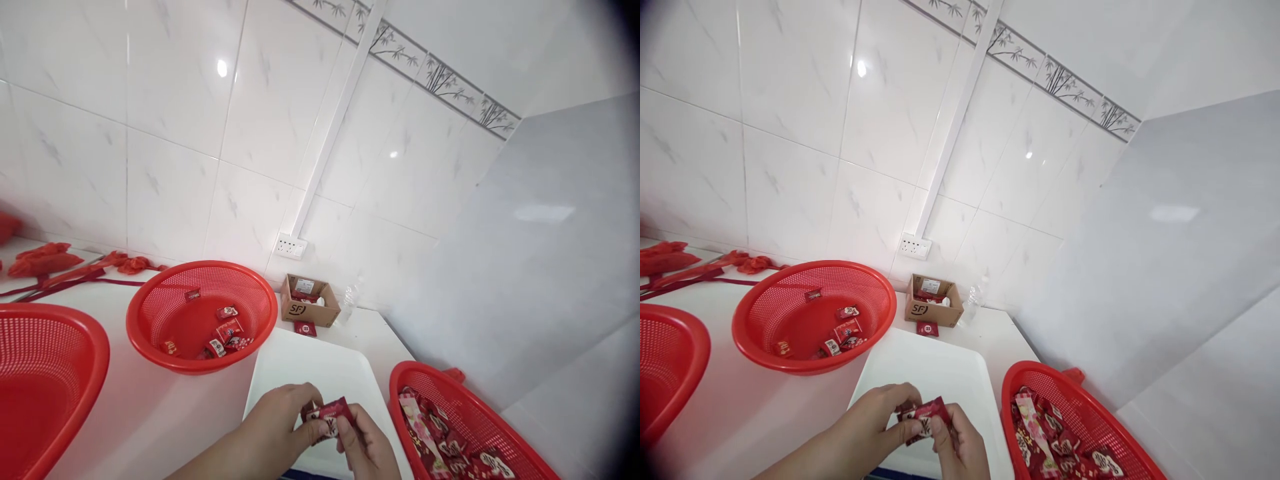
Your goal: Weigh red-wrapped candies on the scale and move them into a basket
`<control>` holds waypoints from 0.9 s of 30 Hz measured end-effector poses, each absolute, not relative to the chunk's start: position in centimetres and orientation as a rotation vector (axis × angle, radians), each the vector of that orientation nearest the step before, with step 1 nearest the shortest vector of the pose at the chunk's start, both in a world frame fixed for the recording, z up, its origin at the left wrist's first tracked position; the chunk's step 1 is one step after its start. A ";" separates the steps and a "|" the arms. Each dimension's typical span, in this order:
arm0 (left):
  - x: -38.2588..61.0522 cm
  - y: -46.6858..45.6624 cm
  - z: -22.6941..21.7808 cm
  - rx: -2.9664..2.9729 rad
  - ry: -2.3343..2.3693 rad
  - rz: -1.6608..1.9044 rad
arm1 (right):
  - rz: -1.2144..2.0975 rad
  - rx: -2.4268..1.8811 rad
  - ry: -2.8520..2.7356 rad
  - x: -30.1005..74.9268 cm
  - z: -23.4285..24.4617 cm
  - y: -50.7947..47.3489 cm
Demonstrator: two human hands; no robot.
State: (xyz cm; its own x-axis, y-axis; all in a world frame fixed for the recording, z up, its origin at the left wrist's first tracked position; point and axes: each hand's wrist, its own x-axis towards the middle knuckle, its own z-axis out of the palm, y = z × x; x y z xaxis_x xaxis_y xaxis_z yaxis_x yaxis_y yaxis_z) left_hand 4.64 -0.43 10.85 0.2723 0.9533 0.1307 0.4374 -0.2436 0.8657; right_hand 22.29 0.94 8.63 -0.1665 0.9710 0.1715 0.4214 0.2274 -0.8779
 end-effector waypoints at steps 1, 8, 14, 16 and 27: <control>4.6 -0.3 10.6 1.832 1.299 0.920 | 0.861 -1.345 -1.744 22.6 8.5 1.3; 4.0 0.0 10.2 1.979 1.284 0.975 | 0.382 -1.435 -2.052 24.8 6.3 3.7; 3.1 0.3 10.0 2.002 1.320 0.996 | 0.464 -1.425 -2.479 23.2 6.0 4.1; 2.7 0.4 9.9 2.003 1.337 1.025 | 0.489 -1.413 -2.520 22.7 6.5 3.9; 1.0 0.7 11.2 1.924 1.494 1.040 | 0.304 -1.810 -2.053 35.0 9.8 5.2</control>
State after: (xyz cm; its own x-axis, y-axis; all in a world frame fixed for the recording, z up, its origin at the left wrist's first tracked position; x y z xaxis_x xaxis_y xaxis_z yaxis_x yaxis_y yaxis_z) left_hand 0.97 0.74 11.23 0.1114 0.9565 0.2695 0.5850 -0.2824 0.7603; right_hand 35.01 5.22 9.84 -0.0937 0.9853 0.1425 0.9019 0.1446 -0.4070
